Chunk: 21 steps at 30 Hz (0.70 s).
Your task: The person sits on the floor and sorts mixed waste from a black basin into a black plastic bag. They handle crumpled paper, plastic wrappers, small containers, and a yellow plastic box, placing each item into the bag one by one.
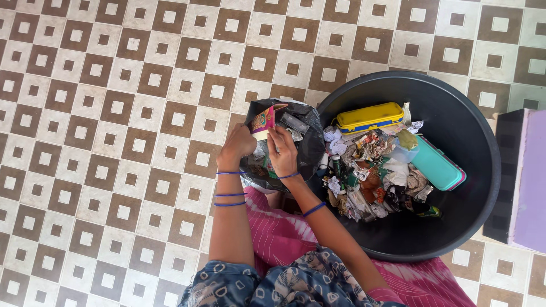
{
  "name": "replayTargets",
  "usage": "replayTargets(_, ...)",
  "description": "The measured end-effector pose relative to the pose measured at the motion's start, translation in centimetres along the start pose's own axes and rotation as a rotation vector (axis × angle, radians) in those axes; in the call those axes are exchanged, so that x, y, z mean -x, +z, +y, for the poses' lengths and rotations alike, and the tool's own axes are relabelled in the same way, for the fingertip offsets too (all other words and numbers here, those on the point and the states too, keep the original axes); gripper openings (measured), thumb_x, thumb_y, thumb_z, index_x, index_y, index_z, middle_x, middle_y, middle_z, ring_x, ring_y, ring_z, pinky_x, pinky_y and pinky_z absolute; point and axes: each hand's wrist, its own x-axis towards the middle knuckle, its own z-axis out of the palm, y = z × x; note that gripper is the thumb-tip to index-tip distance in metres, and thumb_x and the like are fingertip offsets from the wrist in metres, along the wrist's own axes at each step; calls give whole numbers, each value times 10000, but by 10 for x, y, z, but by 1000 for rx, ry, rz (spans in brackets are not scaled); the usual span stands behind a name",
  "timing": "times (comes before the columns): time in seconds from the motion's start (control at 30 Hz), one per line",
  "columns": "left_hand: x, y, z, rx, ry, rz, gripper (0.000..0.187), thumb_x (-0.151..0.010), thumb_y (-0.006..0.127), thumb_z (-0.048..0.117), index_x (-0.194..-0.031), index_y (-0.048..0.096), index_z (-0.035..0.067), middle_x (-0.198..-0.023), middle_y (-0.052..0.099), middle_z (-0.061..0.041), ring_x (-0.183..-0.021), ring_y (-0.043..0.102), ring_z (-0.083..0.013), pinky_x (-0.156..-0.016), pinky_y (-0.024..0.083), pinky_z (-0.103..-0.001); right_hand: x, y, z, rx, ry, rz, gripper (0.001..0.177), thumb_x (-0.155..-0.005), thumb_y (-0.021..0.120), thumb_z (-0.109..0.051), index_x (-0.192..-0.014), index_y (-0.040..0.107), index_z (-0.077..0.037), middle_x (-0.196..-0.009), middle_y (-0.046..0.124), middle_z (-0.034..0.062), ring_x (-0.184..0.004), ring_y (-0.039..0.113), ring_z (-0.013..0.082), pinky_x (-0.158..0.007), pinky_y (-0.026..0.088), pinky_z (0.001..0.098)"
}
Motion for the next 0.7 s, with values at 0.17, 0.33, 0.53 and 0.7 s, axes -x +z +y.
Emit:
replayTargets(0.17,-31,-1,-19,42,30,-105,401,-910,542,201,-1198,678,-43,-1295,610,-326,-1246,593,-463,-1016,499,-505,5,30,12,130,12,-314,423,-851,662,44,-1270,649,-9,-1295,601,217,-1076,680,403,-894,577,430)
replayTargets(0.33,-40,13,-23,49,48,-138,414,-894,537,175,-1190,677,-78,-1282,618,-352,-1231,613,-471,-1005,528,-475,3,53,22,199,176,-513,433,-897,643,-111,-1297,610,51,-1327,560,277,-1101,628,450,-913,537,492)
replayTargets(0.53,-37,16,-20,-2,62,-167,403,-841,557,108,-1133,669,-146,-1266,612,-371,-1238,598,-483,-1019,526,-467,-15,45,35,729,28,-747,409,-917,616,-241,-1272,662,-40,-1340,597,181,-1324,504,402,-1067,449,479)
replayTargets(0.7,-27,11,-12,14,38,-77,399,-851,585,127,-1147,651,-133,-1346,545,-316,-1247,544,-488,-1005,483,-504,-16,45,48,850,35,-713,579,-841,615,-221,-1365,565,20,-1406,536,191,-1336,437,393,-1027,400,495)
